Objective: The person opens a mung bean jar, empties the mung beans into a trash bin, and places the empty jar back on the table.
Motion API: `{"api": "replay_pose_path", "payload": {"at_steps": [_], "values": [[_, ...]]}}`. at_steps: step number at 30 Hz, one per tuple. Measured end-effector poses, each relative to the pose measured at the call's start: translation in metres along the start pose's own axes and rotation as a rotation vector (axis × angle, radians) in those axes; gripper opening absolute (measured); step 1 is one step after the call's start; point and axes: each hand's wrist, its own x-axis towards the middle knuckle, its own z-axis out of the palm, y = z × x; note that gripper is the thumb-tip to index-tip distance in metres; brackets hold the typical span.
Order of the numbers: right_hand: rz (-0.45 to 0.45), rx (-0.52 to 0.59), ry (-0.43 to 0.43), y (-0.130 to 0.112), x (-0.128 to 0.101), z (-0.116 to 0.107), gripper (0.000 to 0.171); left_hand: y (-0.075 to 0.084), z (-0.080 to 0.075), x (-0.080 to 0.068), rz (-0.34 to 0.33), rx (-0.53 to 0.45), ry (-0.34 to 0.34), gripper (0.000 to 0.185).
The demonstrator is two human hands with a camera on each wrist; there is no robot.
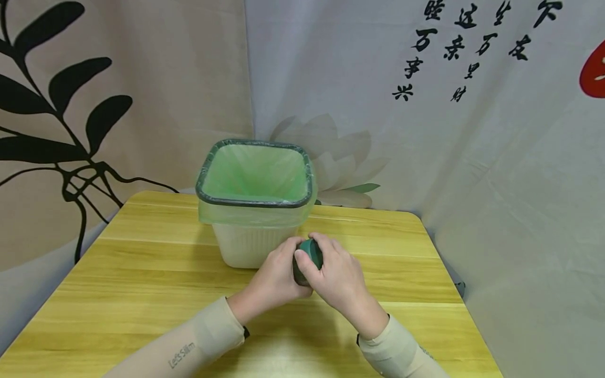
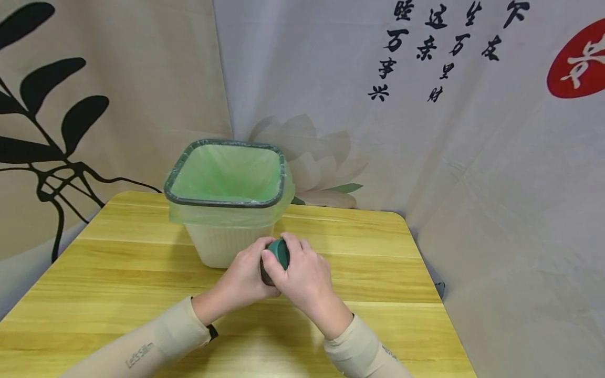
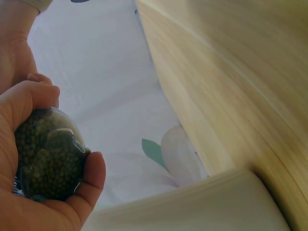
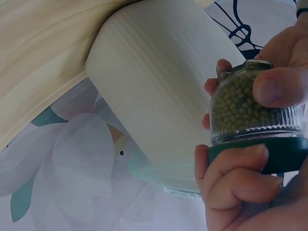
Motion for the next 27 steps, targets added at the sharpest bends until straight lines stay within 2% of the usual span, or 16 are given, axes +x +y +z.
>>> {"api": "replay_pose_path", "payload": {"at_steps": [18, 27], "values": [[0.005, 0.003, -0.061, 0.0016, -0.0014, -0.0015, 0.064, -0.0037, 0.0017, 0.0001, 0.008, 0.000, 0.029, 0.085], [0.061, 0.077, -0.096, 0.0006, 0.0005, -0.0048, 0.075, -0.0053, 0.0067, -0.0018, 0.098, 0.148, 0.121, 0.082]]}}
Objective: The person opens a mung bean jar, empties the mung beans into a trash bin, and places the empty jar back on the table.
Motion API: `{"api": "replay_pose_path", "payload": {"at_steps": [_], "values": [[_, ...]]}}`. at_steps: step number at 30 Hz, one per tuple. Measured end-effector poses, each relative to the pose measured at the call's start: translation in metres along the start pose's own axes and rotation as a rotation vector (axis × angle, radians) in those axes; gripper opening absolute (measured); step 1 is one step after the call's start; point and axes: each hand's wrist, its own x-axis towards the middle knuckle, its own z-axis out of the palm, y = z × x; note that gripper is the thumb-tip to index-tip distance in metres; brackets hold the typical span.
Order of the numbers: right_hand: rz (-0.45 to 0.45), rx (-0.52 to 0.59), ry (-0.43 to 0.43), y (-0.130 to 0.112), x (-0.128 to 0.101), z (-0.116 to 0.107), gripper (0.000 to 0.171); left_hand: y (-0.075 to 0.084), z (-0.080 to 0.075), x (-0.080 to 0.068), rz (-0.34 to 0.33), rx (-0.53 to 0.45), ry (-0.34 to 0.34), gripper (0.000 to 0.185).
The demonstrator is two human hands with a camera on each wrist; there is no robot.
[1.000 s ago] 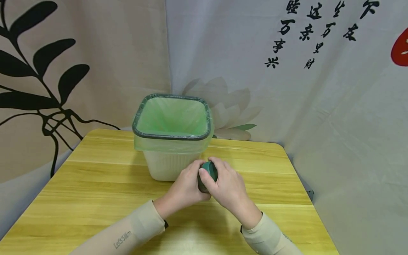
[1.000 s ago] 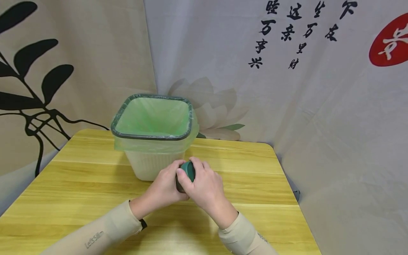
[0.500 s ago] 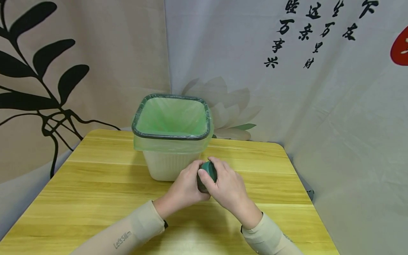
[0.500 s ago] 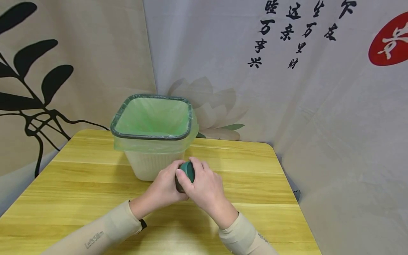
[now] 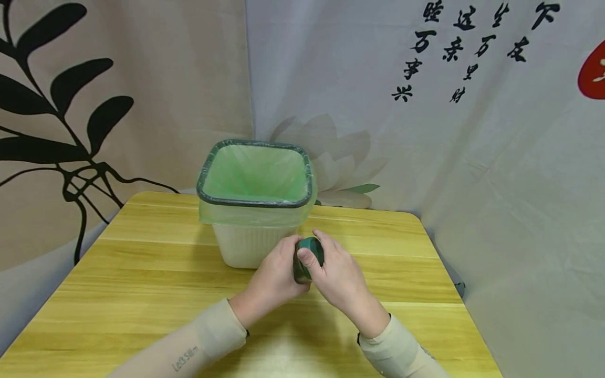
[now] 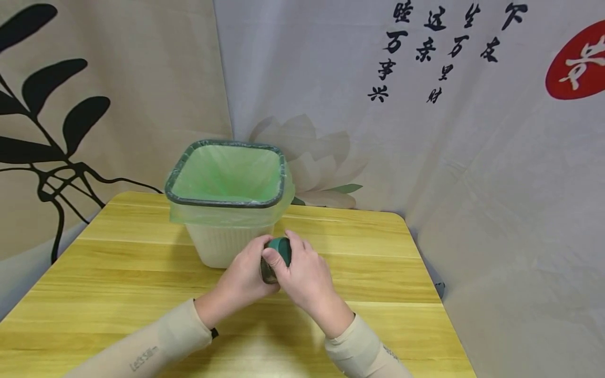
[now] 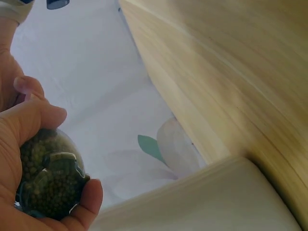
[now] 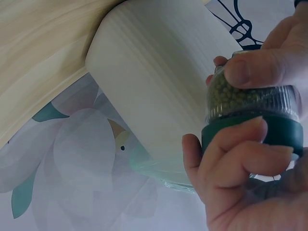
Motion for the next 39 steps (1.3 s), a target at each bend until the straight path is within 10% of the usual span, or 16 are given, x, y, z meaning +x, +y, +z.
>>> {"api": "replay_pose_path", "payload": {"at_steps": [20, 39], "values": [[0.037, 0.009, 0.008, -0.0022, 0.0011, 0.0041, 0.069, 0.0065, 0.0029, -0.0026, 0.030, 0.046, 0.030, 0.085], [-0.098, -0.031, 0.067, 0.0039, -0.0019, 0.0040, 0.052, 0.0035, -0.0071, 0.0011, -0.077, -0.124, -0.130, 0.084]]}}
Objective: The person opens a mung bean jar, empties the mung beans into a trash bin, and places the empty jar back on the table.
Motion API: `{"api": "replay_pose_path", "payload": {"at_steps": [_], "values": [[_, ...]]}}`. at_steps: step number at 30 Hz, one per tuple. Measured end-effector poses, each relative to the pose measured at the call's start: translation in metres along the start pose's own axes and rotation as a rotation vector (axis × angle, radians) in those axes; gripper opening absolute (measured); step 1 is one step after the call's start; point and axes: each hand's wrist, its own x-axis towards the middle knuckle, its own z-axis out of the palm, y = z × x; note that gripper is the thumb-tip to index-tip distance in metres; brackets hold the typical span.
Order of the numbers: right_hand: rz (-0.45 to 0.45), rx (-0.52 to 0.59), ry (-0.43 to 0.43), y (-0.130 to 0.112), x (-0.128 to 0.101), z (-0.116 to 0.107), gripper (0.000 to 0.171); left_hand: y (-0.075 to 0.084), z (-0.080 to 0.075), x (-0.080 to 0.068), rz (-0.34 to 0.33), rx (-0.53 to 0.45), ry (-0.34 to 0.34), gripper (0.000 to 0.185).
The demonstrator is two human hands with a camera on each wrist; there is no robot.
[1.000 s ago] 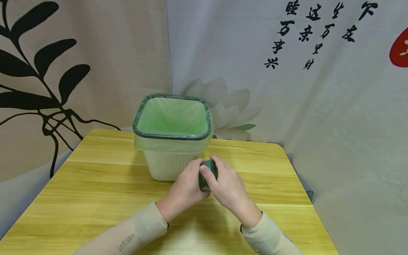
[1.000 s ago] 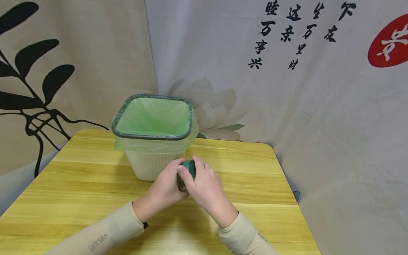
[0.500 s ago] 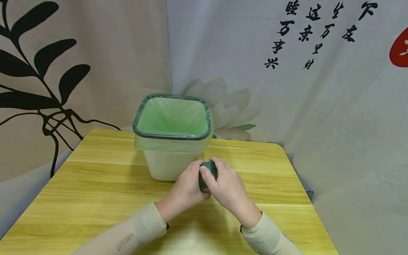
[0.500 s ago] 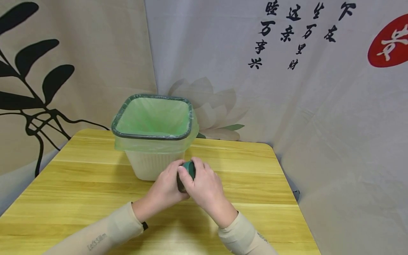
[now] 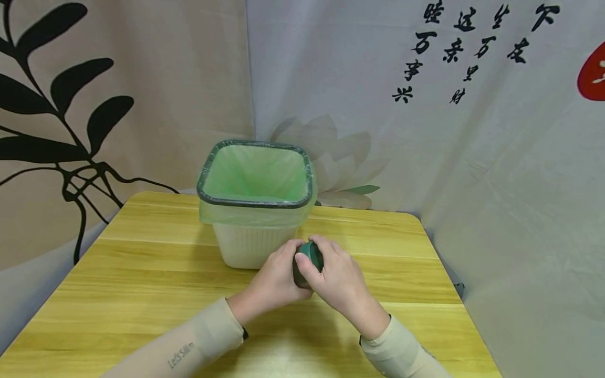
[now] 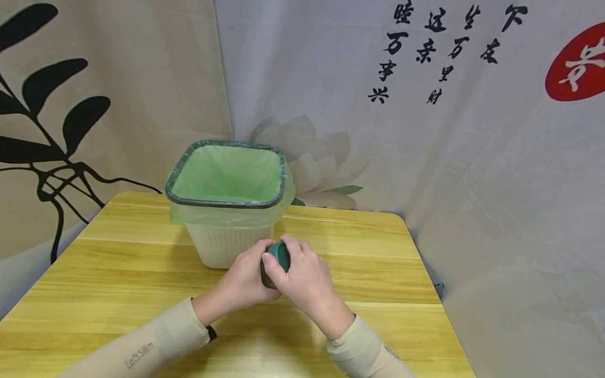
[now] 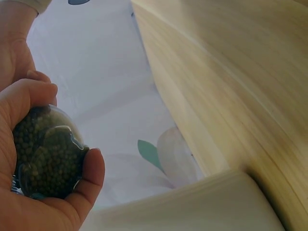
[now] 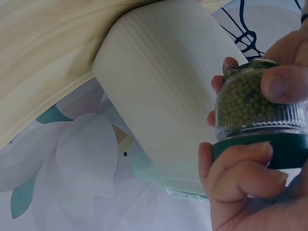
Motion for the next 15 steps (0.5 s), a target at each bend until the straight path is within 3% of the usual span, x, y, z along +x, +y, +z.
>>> {"api": "replay_pose_path", "payload": {"at_steps": [15], "values": [[-0.033, -0.089, 0.018, -0.0025, -0.0026, 0.0008, 0.053, 0.0006, 0.0002, -0.0026, -0.005, 0.000, 0.031, 0.086]]}}
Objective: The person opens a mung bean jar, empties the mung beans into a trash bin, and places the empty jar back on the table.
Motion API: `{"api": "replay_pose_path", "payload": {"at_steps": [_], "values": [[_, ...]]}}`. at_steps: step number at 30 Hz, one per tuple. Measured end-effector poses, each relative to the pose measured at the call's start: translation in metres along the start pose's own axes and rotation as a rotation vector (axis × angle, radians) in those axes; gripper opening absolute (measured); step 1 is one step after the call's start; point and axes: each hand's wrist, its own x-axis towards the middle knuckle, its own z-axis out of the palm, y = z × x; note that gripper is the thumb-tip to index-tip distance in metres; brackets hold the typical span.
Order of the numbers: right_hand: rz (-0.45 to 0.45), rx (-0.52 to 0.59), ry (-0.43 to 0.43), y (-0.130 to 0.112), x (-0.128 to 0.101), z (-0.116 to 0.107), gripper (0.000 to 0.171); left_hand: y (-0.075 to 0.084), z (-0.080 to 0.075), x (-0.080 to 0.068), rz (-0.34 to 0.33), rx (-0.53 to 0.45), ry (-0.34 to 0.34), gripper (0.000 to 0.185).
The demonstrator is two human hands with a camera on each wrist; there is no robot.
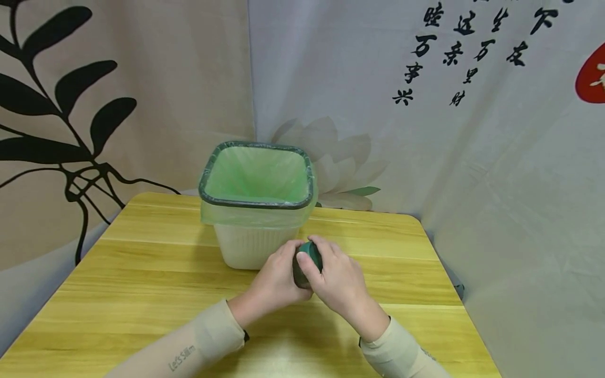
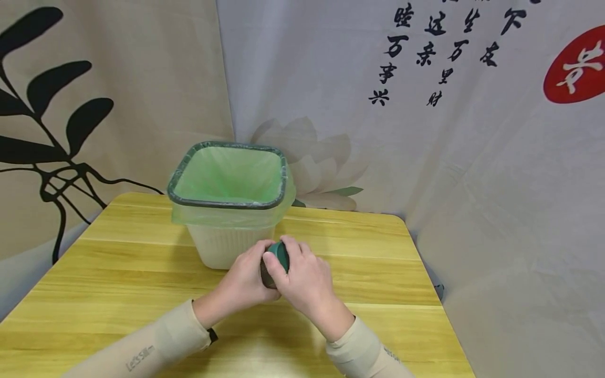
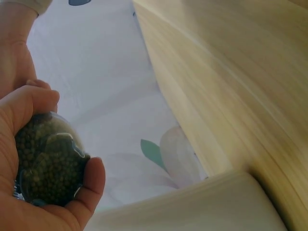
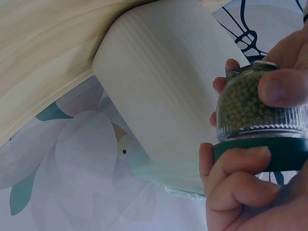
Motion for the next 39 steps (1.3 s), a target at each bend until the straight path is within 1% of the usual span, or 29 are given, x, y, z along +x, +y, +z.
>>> {"api": "replay_pose_path", "payload": {"at_steps": [3, 8, 11, 14, 21, 24, 30, 39], "values": [[0.016, -0.006, 0.003, 0.000, 0.000, -0.002, 0.055, -0.001, 0.002, -0.001, 0.031, 0.026, 0.042, 0.086], [0.038, -0.003, 0.003, 0.001, 0.001, -0.002, 0.062, -0.003, 0.006, -0.003, 0.111, 0.138, 0.133, 0.084], [0.050, 0.012, -0.014, 0.001, 0.001, -0.001, 0.064, -0.003, 0.008, -0.003, 0.128, 0.163, 0.149, 0.082], [0.057, 0.037, -0.023, 0.000, 0.002, 0.001, 0.063, -0.002, 0.009, -0.003, 0.117, 0.151, 0.141, 0.081], [0.075, 0.059, -0.030, -0.003, 0.002, 0.001, 0.061, 0.002, 0.006, -0.004, 0.047, 0.103, 0.089, 0.086], [0.081, 0.061, -0.032, -0.004, 0.002, 0.001, 0.061, 0.002, 0.005, -0.004, 0.029, 0.085, 0.071, 0.087], [0.062, 0.052, -0.018, -0.004, 0.002, 0.000, 0.058, 0.003, 0.003, -0.004, 0.022, 0.050, 0.042, 0.085], [0.038, 0.033, -0.009, -0.003, 0.001, 0.000, 0.054, 0.002, -0.002, -0.003, 0.004, -0.004, -0.019, 0.084]]}}
